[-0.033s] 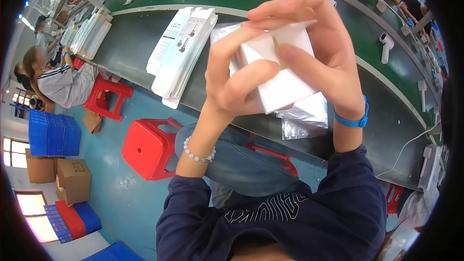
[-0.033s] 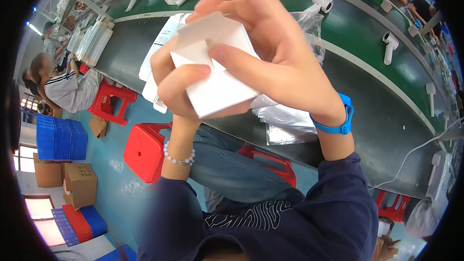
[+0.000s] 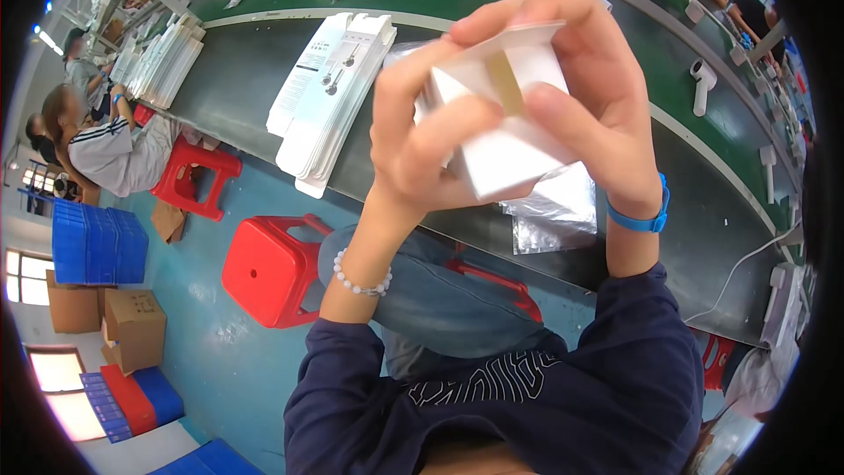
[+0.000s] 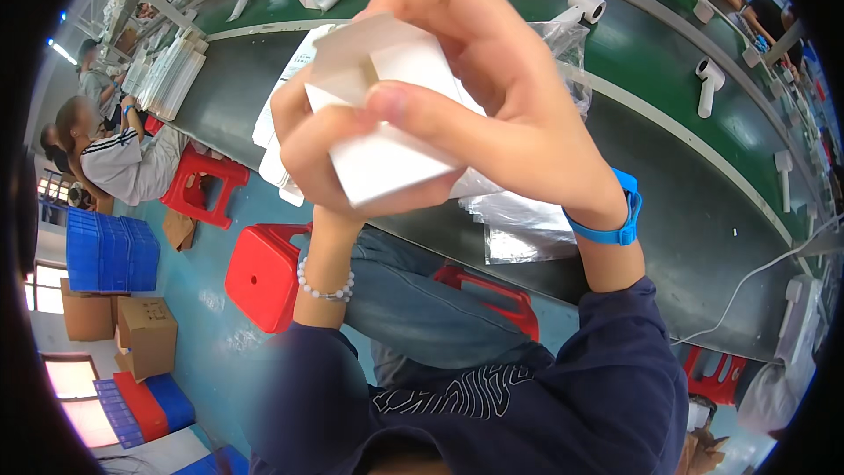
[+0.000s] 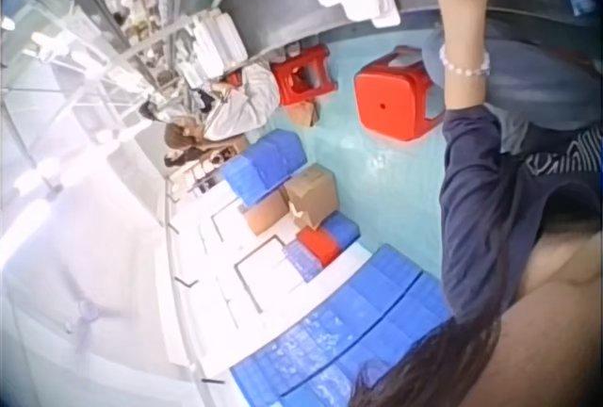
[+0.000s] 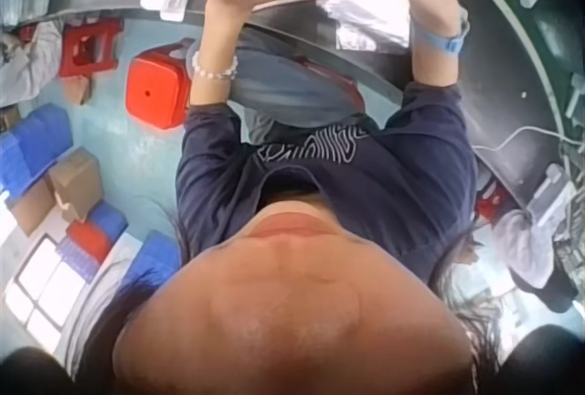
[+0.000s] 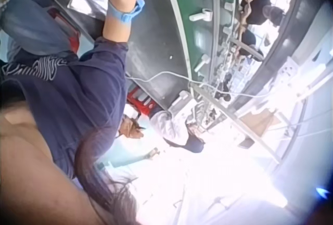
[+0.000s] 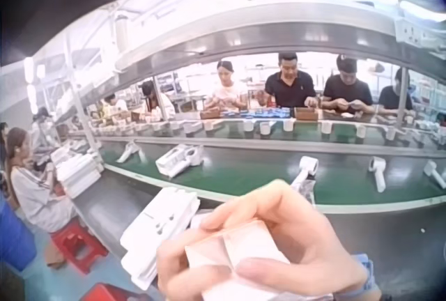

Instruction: The person is seen folding a box and putting a hair dryer into it on an assembly line.

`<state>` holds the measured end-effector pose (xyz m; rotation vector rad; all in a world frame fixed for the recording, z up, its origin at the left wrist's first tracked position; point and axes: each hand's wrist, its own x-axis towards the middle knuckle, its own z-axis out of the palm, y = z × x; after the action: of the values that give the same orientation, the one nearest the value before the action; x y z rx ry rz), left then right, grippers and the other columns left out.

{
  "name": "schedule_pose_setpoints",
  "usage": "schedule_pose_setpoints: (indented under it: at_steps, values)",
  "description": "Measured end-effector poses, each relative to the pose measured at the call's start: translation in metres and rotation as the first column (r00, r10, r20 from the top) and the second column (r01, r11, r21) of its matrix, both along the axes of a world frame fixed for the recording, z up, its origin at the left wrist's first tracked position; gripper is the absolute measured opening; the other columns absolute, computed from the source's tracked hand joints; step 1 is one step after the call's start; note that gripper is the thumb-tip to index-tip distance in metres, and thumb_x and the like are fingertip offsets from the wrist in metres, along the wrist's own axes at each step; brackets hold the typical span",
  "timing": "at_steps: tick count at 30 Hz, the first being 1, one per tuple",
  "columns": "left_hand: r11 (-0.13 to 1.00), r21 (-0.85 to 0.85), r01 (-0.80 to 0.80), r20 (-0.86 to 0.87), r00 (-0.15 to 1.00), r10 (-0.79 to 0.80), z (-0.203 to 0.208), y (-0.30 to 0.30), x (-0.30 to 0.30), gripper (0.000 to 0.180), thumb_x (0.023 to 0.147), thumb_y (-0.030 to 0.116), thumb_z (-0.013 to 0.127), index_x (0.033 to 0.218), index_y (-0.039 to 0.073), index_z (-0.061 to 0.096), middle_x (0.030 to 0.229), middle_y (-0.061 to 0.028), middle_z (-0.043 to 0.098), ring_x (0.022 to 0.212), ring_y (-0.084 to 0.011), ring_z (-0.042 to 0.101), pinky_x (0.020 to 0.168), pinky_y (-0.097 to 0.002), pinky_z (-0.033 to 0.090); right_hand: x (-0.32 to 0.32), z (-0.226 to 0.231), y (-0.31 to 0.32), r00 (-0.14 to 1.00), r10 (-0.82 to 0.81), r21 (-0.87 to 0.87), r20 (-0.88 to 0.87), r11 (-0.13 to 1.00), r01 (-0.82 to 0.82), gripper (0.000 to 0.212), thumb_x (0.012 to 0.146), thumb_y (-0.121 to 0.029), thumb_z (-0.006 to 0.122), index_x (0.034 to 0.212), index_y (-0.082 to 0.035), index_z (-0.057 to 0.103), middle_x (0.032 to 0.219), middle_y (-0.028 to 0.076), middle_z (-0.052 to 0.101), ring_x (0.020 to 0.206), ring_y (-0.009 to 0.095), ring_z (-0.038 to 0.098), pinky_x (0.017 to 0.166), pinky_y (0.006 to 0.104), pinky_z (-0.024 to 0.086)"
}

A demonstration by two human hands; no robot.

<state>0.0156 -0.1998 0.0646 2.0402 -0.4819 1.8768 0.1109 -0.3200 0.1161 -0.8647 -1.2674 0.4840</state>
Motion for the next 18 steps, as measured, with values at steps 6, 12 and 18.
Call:
schedule_pose_setpoints:
  at_steps: [6, 12, 18]
  values:
    - [0.978, -0.092, 0.186, -0.112, 0.974, -0.195, -0.011, 0.010, 0.001, 0.067, 0.055, 0.020, 0.091, 0.108, 0.013, 0.051, 0.115, -0.0254, 0.055, 0.093, -0.0352, 0.063, 0.073, -0.0388, 0.055, 0.023, 0.011, -0.010, 0.954, 0.060, -0.026, 0.295, 0.998, -0.055, 0.025, 0.085, -0.008, 0.059, 0.110, -0.003, 0.055, 0.115, 0.024, 0.059, 0.108, 0.031, 0.060, 0.091, 0.0372, 0.048]
    - [0.929, -0.075, 0.364, 0.124, 0.927, -0.353, -0.008, 0.000, 0.023, 0.075, 0.052, 0.019, 0.092, 0.111, 0.016, 0.047, 0.116, -0.0264, 0.055, 0.089, -0.0344, 0.065, 0.071, -0.0368, 0.057, 0.007, 0.018, -0.024, 0.991, -0.081, -0.309, 0.110, 0.945, 0.111, 0.029, 0.075, 0.001, 0.069, 0.102, -0.002, 0.059, 0.103, 0.008, 0.060, 0.101, 0.015, 0.058, 0.089, 0.0279, 0.046]
    - [0.989, 0.047, 0.142, -0.049, 0.989, -0.140, 0.004, 0.000, 0.002, 0.065, 0.060, 0.013, 0.088, 0.110, 0.017, 0.047, 0.115, -0.0272, 0.056, 0.089, -0.0358, 0.065, 0.072, -0.0356, 0.056, -0.002, 0.019, -0.033, 0.949, -0.180, -0.253, 0.259, 0.936, 0.246, 0.036, 0.079, 0.005, 0.062, 0.114, 0.001, 0.058, 0.118, 0.011, 0.060, 0.110, 0.019, 0.057, 0.093, 0.0307, 0.045]
